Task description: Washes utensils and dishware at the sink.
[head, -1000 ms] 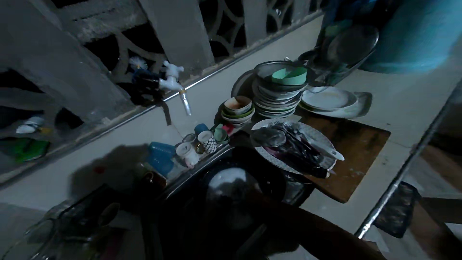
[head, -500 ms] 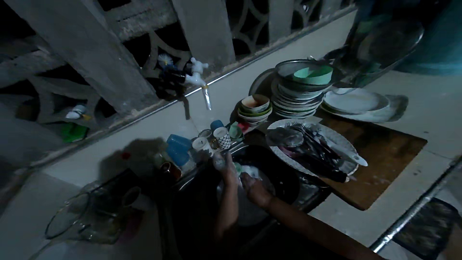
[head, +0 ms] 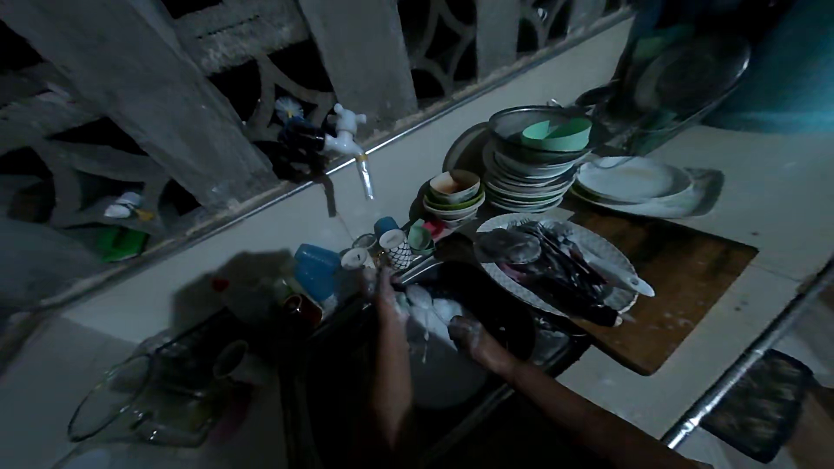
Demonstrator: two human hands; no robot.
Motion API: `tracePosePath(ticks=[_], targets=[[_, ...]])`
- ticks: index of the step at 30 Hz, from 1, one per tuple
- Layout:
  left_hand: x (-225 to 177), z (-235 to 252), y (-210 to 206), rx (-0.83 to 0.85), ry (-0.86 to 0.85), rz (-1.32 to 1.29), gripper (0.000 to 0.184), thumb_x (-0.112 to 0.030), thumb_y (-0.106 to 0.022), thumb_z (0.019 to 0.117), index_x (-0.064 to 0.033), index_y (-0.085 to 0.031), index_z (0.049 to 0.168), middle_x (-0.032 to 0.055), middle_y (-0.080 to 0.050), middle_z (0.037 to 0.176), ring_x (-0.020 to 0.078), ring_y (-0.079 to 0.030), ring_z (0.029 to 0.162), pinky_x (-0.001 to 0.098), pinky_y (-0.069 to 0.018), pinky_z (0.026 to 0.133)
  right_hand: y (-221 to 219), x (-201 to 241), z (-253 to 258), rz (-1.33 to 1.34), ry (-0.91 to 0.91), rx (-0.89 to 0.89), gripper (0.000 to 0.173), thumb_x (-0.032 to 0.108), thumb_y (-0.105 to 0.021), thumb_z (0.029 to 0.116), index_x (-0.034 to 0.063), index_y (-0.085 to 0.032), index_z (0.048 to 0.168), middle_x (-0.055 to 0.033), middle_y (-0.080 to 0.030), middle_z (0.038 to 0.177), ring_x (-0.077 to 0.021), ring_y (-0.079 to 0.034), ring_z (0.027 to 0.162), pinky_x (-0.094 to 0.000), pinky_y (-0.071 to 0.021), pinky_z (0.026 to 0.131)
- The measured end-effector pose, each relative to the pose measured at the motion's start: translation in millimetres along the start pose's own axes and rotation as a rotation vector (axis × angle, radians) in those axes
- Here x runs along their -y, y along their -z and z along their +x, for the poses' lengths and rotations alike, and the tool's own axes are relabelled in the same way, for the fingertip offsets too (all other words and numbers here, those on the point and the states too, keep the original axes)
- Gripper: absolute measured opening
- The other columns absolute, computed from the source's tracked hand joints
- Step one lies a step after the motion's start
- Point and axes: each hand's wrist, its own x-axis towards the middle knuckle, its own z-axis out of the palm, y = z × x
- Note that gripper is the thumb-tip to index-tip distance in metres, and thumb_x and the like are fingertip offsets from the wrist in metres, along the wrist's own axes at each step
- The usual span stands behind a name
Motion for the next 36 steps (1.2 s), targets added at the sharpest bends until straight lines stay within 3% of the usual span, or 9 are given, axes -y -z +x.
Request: tracePosePath(ticks=[2,5,8,10,24,27,29,34,36], targets=[[7,-19,-9,0.074,-0.036,-0.088,0.023,-0.018,-0.042,0.1106,-0.0013,-0.050,0.124,0.0080,-0.061,0.090,0.0166,-0.064,0.074,0.0326,-0.0568,0.067,-11,15,6,0.246,-0.149,0.063,0.028,0.017,-0.033,0.1117,0.0029,-0.056,0.106,0.0017,-0.047,0.074,-0.0046,-0.044,0.055,-0.0194,-0.0401,0.051],[18,-25,-17,-0.005,-0.282,0.142,0.021,-0.010,-0.048,0.1070,0.0050,-0.052,0.122,0.0072,-0.057,0.078,0.0104,-0.057,0.056,0.0249,-0.0530,0.051,-27,33,7,0.374,-0.211,0.131,0.029,0.024,-0.030,0.1133,0.0072,-0.054,0.107,0.0028,-0.045,0.071,-0.0056,-0.041,0.049,-0.0207,-0.0398,0.046],[15,-8,-4,-0.088,-0.474,0.395,0.042,-0.005,-0.064,0.0992,0.0148,-0.051,0.134,0.0270,-0.063,0.117,0.0246,-0.063,0.102,0.0358,-0.0525,0.094,-29,44,2,0.330,-0.222,0.167,0.028,0.022,-0.031,0.1130,0.0061,-0.053,0.109,0.0014,-0.044,0.073,-0.0073,-0.042,0.052,-0.0228,-0.0411,0.048],[9,3,1,-0.096,-0.569,0.502,0.044,-0.006,-0.068,0.0965,0.0152,-0.053,0.132,0.0302,-0.062,0.125,0.0312,-0.062,0.115,0.0409,-0.0493,0.104,-28,45,-4,0.378,-0.253,0.204,0.027,0.022,-0.029,0.1127,0.0074,-0.052,0.109,0.0020,-0.044,0.071,-0.0076,-0.043,0.050,-0.0233,-0.0425,0.046],[1,-4,-14,-0.075,-0.673,0.652,0.029,-0.009,-0.068,0.0969,0.0109,-0.065,0.119,0.0259,-0.070,0.110,0.0312,-0.069,0.103,0.0444,-0.0534,0.097,-12,36,0,1.029,-0.353,0.333,0.042,0.036,-0.020,0.1126,0.0199,-0.047,0.085,0.0072,-0.042,0.051,-0.0048,-0.044,0.039,-0.0210,-0.0417,0.038],[4,15,-10,-0.154,-0.526,0.484,0.031,-0.011,-0.060,0.1025,0.0096,-0.061,0.125,0.0239,-0.067,0.109,0.0276,-0.066,0.095,0.0426,-0.0550,0.089,-5,23,-3,1.113,-0.298,0.413,0.051,0.040,-0.015,0.1115,0.0207,-0.050,0.080,0.0081,-0.042,0.048,-0.0032,-0.042,0.038,-0.0197,-0.0402,0.038],[7,16,-9,-0.123,-0.359,0.151,0.027,-0.015,-0.048,0.1085,-0.0016,-0.051,0.132,0.0073,-0.056,0.092,0.0115,-0.056,0.072,0.0275,-0.0520,0.067,-1,15,-3,1.116,-0.259,0.466,0.048,0.037,-0.015,0.1107,0.0208,-0.051,0.083,0.0080,-0.043,0.050,-0.0034,-0.043,0.039,-0.0203,-0.0416,0.039],[16,-23,-6,0.333,0.310,-0.615,0.045,-0.038,-0.026,0.1109,-0.0106,-0.054,0.088,0.0006,-0.057,0.058,0.0101,-0.056,0.042,0.0220,-0.0484,0.038,-1,-11,10,1.078,-0.152,0.570,0.046,0.029,-0.022,0.1097,0.0240,-0.050,0.074,0.0113,-0.040,0.047,-0.0003,-0.042,0.039,-0.0201,-0.0460,0.043],[21,-19,4,0.574,0.477,-0.712,0.048,-0.042,-0.024,0.1097,-0.0110,-0.056,0.090,-0.0023,-0.054,0.052,0.0081,-0.052,0.035,0.0197,-0.0441,0.033,2,-21,8,1.026,-0.157,0.611,0.042,0.031,-0.032,0.1079,0.0257,-0.052,0.072,0.0123,-0.041,0.047,0.0014,-0.043,0.039,-0.0186,-0.0459,0.042]])
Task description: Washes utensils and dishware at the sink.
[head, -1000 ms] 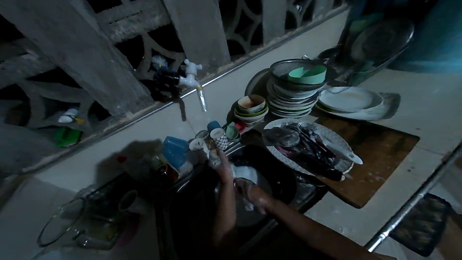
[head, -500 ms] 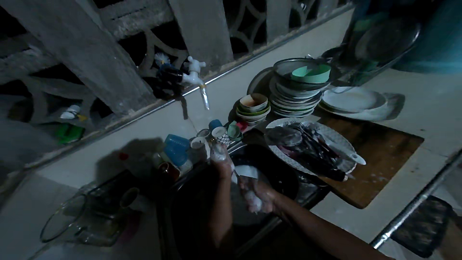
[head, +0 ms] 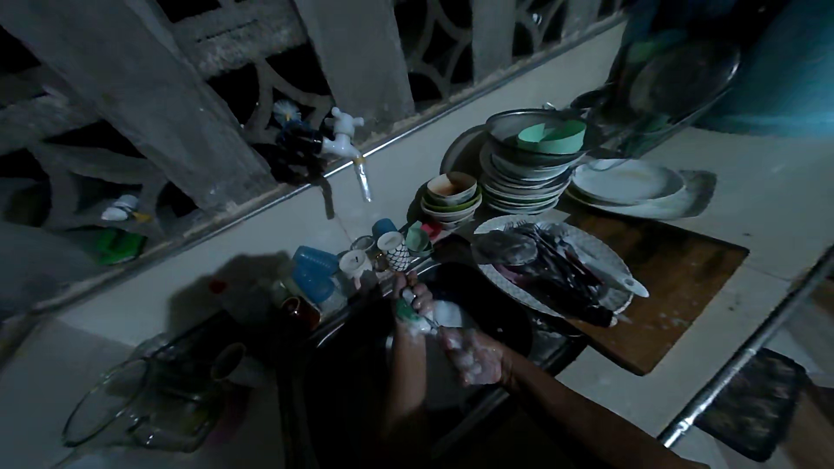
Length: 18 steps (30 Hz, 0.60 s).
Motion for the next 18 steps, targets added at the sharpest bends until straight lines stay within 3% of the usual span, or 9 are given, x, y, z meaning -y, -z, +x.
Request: tracePosePath(ticks=[2,5,8,10,12,14,15,18], targets=[[-9,0,5,0.077,0.110,0.125,0.041,-0.031,-0.027,0.1093,-0.0117,-0.059,0.092,-0.0040,-0.049,0.048,0.0070,-0.049,0.034,0.0195,-0.0418,0.033,-8,3,-10,-0.088,-0.042,-0.113,0.039,0.031,-0.031,0.1102,0.0227,-0.048,0.076,0.0116,-0.038,0.048,0.0012,-0.040,0.038,-0.0170,-0.0415,0.040],[-26,4,-2,0.023,0.179,0.347,0.041,-0.025,-0.024,0.1098,-0.0137,-0.056,0.086,-0.0057,-0.045,0.044,0.0044,-0.047,0.033,0.0177,-0.0409,0.033,-16,8,-22,-0.254,-0.051,-0.180,0.031,0.026,-0.032,0.1071,0.0227,-0.047,0.081,0.0117,-0.040,0.051,0.0002,-0.040,0.041,-0.0178,-0.0384,0.041],[-38,9,-2,-0.060,0.015,0.481,0.035,-0.018,-0.031,0.1087,-0.0109,-0.055,0.084,-0.0041,-0.047,0.047,0.0057,-0.049,0.036,0.0192,-0.0450,0.037,1,6,-22,-0.221,-0.083,-0.198,0.032,0.026,-0.034,0.1048,0.0249,-0.049,0.077,0.0132,-0.038,0.048,0.0005,-0.039,0.039,-0.0189,-0.0410,0.041],[-22,11,-14,-0.303,-0.210,0.705,0.022,-0.012,-0.045,0.1072,-0.0074,-0.054,0.087,-0.0020,-0.050,0.053,0.0070,-0.051,0.042,0.0213,-0.0487,0.043,-6,7,-16,-0.227,-0.057,-0.346,0.031,0.023,-0.030,0.1085,0.0200,-0.048,0.084,0.0109,-0.035,0.050,-0.0032,-0.038,0.040,-0.0231,-0.0430,0.043],[4,15,-17,-0.492,-0.511,0.999,0.010,-0.003,-0.058,0.1014,0.0052,-0.058,0.106,0.0073,-0.059,0.072,0.0126,-0.059,0.059,0.0269,-0.0550,0.060,-28,7,-5,-0.365,-0.024,-0.512,0.025,0.021,-0.030,0.1119,0.0111,-0.050,0.101,0.0061,-0.040,0.060,-0.0066,-0.042,0.044,-0.0247,-0.0465,0.046],[19,12,-16,-0.542,-0.634,1.400,0.032,-0.004,-0.063,0.0992,0.0145,-0.058,0.125,0.0250,-0.067,0.109,0.0255,-0.066,0.098,0.0358,-0.0541,0.093,-50,4,8,-0.556,-0.002,-0.621,0.032,0.027,-0.028,0.1141,0.0063,-0.052,0.114,0.0013,-0.046,0.073,-0.0079,-0.045,0.049,-0.0242,-0.0451,0.046],[22,10,-17,-0.538,-0.643,1.571,0.035,-0.006,-0.062,0.0996,0.0161,-0.059,0.126,0.0307,-0.065,0.120,0.0333,-0.064,0.114,0.0417,-0.0485,0.105,-56,1,10,-0.636,0.011,-0.629,0.035,0.026,-0.029,0.1140,0.0037,-0.054,0.124,-0.0028,-0.051,0.083,-0.0097,-0.048,0.055,-0.0257,-0.0450,0.049],[17,10,-17,-0.541,-0.737,1.788,0.033,-0.010,-0.060,0.1019,0.0147,-0.061,0.124,0.0322,-0.065,0.121,0.0392,-0.063,0.119,0.0459,-0.0459,0.108,-60,-13,10,-0.705,0.064,-0.645,0.021,0.012,-0.039,0.1097,0.0004,-0.053,0.119,-0.0036,-0.048,0.084,-0.0085,-0.047,0.057,-0.0235,-0.0435,0.049]])
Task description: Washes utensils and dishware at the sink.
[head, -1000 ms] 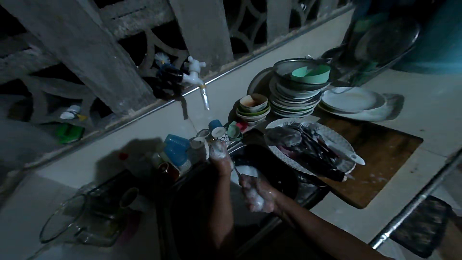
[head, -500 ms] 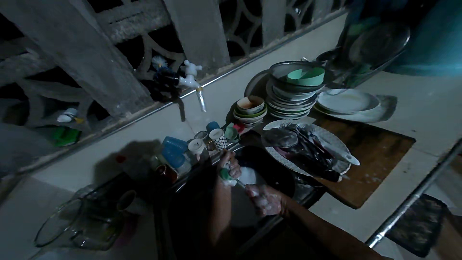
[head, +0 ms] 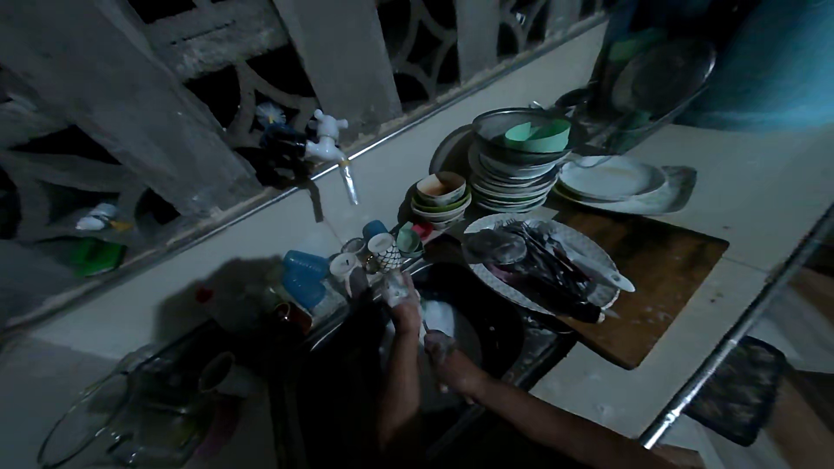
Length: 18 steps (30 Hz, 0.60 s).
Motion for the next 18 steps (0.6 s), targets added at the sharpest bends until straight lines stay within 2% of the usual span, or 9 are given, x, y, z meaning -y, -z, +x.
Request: tracePosePath(ticks=[2,4,6,8,10,12,15,16,18], targets=[[8,9,1,-0.049,-0.026,0.039,0.037,-0.012,-0.060,0.1019,0.0153,-0.060,0.127,0.0346,-0.063,0.126,0.0437,-0.060,0.125,0.0495,-0.0427,0.112,-1,0,-3,-0.010,-0.014,0.000,0.015,0.008,-0.040,0.1087,0.0003,-0.052,0.114,-0.0030,-0.046,0.083,-0.0081,-0.046,0.056,-0.0230,-0.0438,0.050],[9,13,-2,-0.104,0.111,-0.177,0.036,-0.010,-0.060,0.1021,0.0141,-0.058,0.130,0.0305,-0.065,0.122,0.0346,-0.064,0.116,0.0428,-0.0478,0.105,1,-2,-1,0.008,-0.022,-0.003,0.018,0.009,-0.037,0.1086,-0.0003,-0.051,0.115,-0.0025,-0.045,0.081,-0.0085,-0.046,0.055,-0.0239,-0.0443,0.050],[-1,6,-8,-0.057,0.345,-0.552,0.027,-0.013,-0.051,0.1076,0.0054,-0.054,0.127,0.0138,-0.063,0.090,0.0160,-0.065,0.071,0.0292,-0.0584,0.066,7,-4,6,0.045,-0.044,-0.014,0.036,0.025,-0.025,0.1122,0.0022,-0.045,0.132,-0.0012,-0.045,0.074,-0.0095,-0.046,0.049,-0.0260,-0.0451,0.046],[-16,-14,-8,0.103,0.547,-0.856,0.033,-0.023,-0.042,0.1112,-0.0046,-0.042,0.139,0.0086,-0.057,0.083,0.0131,-0.058,0.057,0.0277,-0.0532,0.051,15,-7,16,0.054,-0.072,-0.060,0.053,0.042,-0.014,0.1122,0.0101,-0.034,0.150,-0.0063,-0.051,0.078,-0.0152,-0.047,0.050,-0.0328,-0.0454,0.046],[-23,-31,-13,0.212,0.568,-0.855,0.046,-0.023,-0.041,0.1113,-0.0062,-0.035,0.153,0.0131,-0.058,0.113,0.0135,-0.059,0.081,0.0274,-0.0531,0.069,23,-10,26,0.068,-0.037,-0.159,0.055,0.042,-0.012,0.1124,0.0151,-0.030,0.157,-0.0130,-0.057,0.101,-0.0186,-0.052,0.061,-0.0365,-0.0467,0.052],[-32,-39,-16,0.287,0.496,-0.718,0.047,-0.020,-0.040,0.1117,0.0023,-0.035,0.153,0.0222,-0.049,0.144,0.0208,-0.056,0.116,0.0319,-0.0477,0.098,32,-17,33,0.074,0.067,-0.209,0.050,0.028,-0.019,0.1127,0.0095,-0.027,0.159,-0.0211,-0.049,0.134,-0.0204,-0.059,0.082,-0.0354,-0.0521,0.064],[-37,-39,-27,0.285,0.379,-0.601,0.043,-0.011,-0.046,0.1088,0.0092,-0.043,0.147,0.0277,-0.050,0.145,0.0278,-0.054,0.128,0.0388,-0.0432,0.109,44,-7,28,0.170,0.128,-0.217,0.055,0.034,-0.016,0.1130,0.0054,-0.027,0.158,-0.0226,-0.038,0.154,-0.0269,-0.056,0.123,-0.0420,-0.0525,0.094],[-38,-40,-29,0.311,0.343,-0.570,0.040,-0.008,-0.045,0.1083,0.0103,-0.045,0.144,0.0280,-0.052,0.143,0.0287,-0.054,0.129,0.0399,-0.0427,0.111,51,0,26,0.169,0.142,-0.213,0.056,0.035,-0.016,0.1130,0.0046,-0.029,0.158,-0.0221,-0.040,0.155,-0.0267,-0.055,0.128,-0.0430,-0.0507,0.100],[-48,-43,-30,0.403,0.193,-0.343,0.038,-0.005,-0.047,0.1063,0.0129,-0.049,0.139,0.0285,-0.056,0.139,0.0303,-0.054,0.131,0.0400,-0.0415,0.113,65,20,21,0.057,0.146,-0.331,0.049,0.024,-0.022,0.1138,-0.0029,-0.046,0.147,-0.0227,-0.058,0.134,-0.0247,-0.061,0.116,-0.0409,-0.0520,0.097]])
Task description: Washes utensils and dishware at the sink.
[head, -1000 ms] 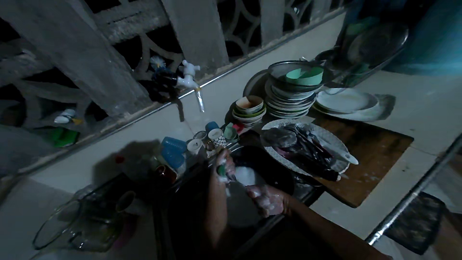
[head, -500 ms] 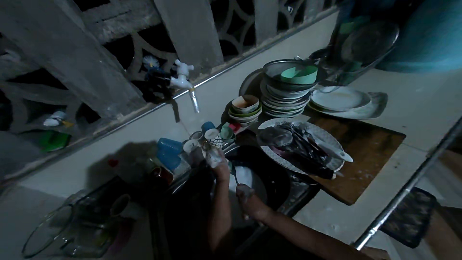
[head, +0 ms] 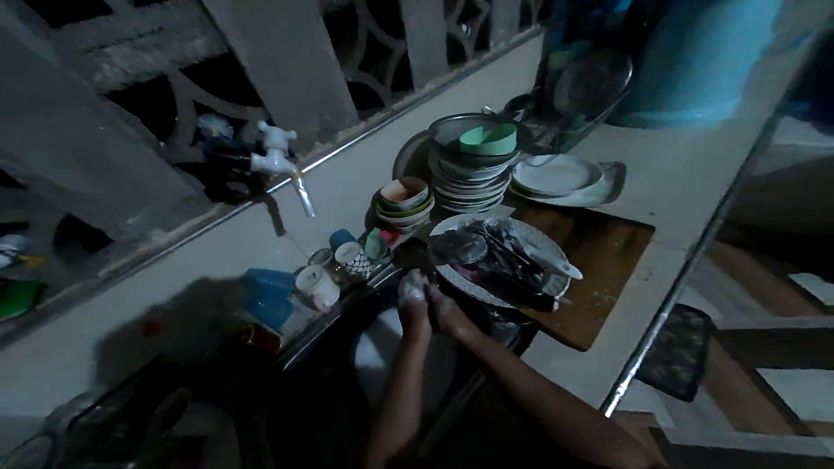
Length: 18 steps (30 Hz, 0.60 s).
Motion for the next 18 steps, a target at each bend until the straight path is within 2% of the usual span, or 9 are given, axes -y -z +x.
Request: tracePosePath(ticks=[2,4,6,7,9,10,12,15,18], targets=[[-24,-9,-3,0.140,-0.049,0.509,0.039,-0.004,-0.050,0.1038,0.0119,-0.052,0.140,0.0288,-0.056,0.141,0.0356,-0.052,0.137,0.0447,-0.0378,0.117,16,16,5,-0.224,-0.010,-0.119,0.038,0.012,-0.034,0.1111,-0.0087,-0.058,0.133,-0.0268,-0.063,0.125,-0.0309,-0.061,0.117,-0.0443,-0.0471,0.103],[-39,-15,-12,0.165,-0.133,0.740,0.039,-0.008,-0.051,0.1043,0.0063,-0.055,0.141,0.0256,-0.058,0.141,0.0367,-0.055,0.134,0.0486,-0.0411,0.114,30,29,9,-0.225,-0.035,-0.235,0.035,0.012,-0.039,0.1108,-0.0105,-0.061,0.127,-0.0283,-0.063,0.124,-0.0327,-0.060,0.118,-0.0447,-0.0448,0.106],[-38,-20,-23,0.104,-0.267,0.724,0.036,-0.010,-0.052,0.1040,0.0030,-0.061,0.136,0.0234,-0.064,0.135,0.0358,-0.063,0.125,0.0495,-0.0479,0.107,43,31,20,-0.049,-0.020,-0.384,0.038,0.021,-0.039,0.1121,-0.0083,-0.063,0.114,-0.0208,-0.063,0.100,-0.0256,-0.061,0.091,-0.0418,-0.0507,0.085],[-32,-22,-29,0.076,-0.331,0.687,0.034,-0.011,-0.054,0.1036,0.0025,-0.063,0.134,0.0228,-0.066,0.131,0.0349,-0.066,0.120,0.0488,-0.0513,0.103,51,30,29,0.018,-0.007,-0.419,0.042,0.027,-0.037,0.1127,-0.0060,-0.062,0.113,-0.0168,-0.061,0.093,-0.0229,-0.059,0.080,-0.0410,-0.0510,0.076],[-23,-28,-34,0.116,-0.357,0.648,0.034,-0.015,-0.054,0.1043,0.0010,-0.064,0.133,0.0211,-0.066,0.131,0.0320,-0.066,0.120,0.0457,-0.0519,0.103,70,34,46,-0.031,0.000,-0.454,0.045,0.031,-0.031,0.1133,-0.0036,-0.059,0.121,-0.0173,-0.062,0.094,-0.0248,-0.061,0.075,-0.0439,-0.0535,0.070],[-19,-29,-33,0.159,-0.330,0.637,0.037,-0.017,-0.056,0.1039,0.0023,-0.062,0.135,0.0213,-0.065,0.134,0.0313,-0.065,0.123,0.0447,-0.0509,0.105,80,39,53,-0.139,-0.002,-0.485,0.042,0.027,-0.034,0.1127,-0.0049,-0.058,0.124,-0.0218,-0.063,0.099,-0.0308,-0.063,0.082,-0.0488,-0.0537,0.075],[-10,-29,-24,0.236,-0.225,0.634,0.042,-0.021,-0.058,0.1041,0.0035,-0.058,0.138,0.0219,-0.061,0.139,0.0306,-0.061,0.129,0.0427,-0.0468,0.110,104,57,63,-0.409,-0.102,-0.499,0.040,0.021,-0.041,0.1110,-0.0090,-0.052,0.134,-0.0327,-0.061,0.122,-0.0460,-0.062,0.113,-0.0600,-0.0488,0.096],[21,-18,5,0.304,-0.055,0.687,0.047,-0.025,-0.056,0.1054,-0.0002,-0.053,0.145,0.0219,-0.053,0.147,0.0320,-0.053,0.136,0.0443,-0.0432,0.114,135,53,87,-0.729,-0.233,-0.462,0.047,0.016,-0.055,0.1026,-0.0070,-0.042,0.141,-0.0332,-0.060,0.127,-0.0481,-0.062,0.117,-0.0629,-0.0507,0.094],[44,-21,47,0.332,0.177,0.587,0.049,-0.021,-0.057,0.1049,0.0028,-0.048,0.147,0.0237,-0.053,0.147,0.0334,-0.052,0.137,0.0454,-0.0408,0.115,153,36,102,-0.894,-0.244,-0.332,0.044,0.013,-0.057,0.1023,-0.0112,-0.047,0.138,-0.0344,-0.052,0.138,-0.0489,-0.058,0.124,-0.0617,-0.0494,0.099]])
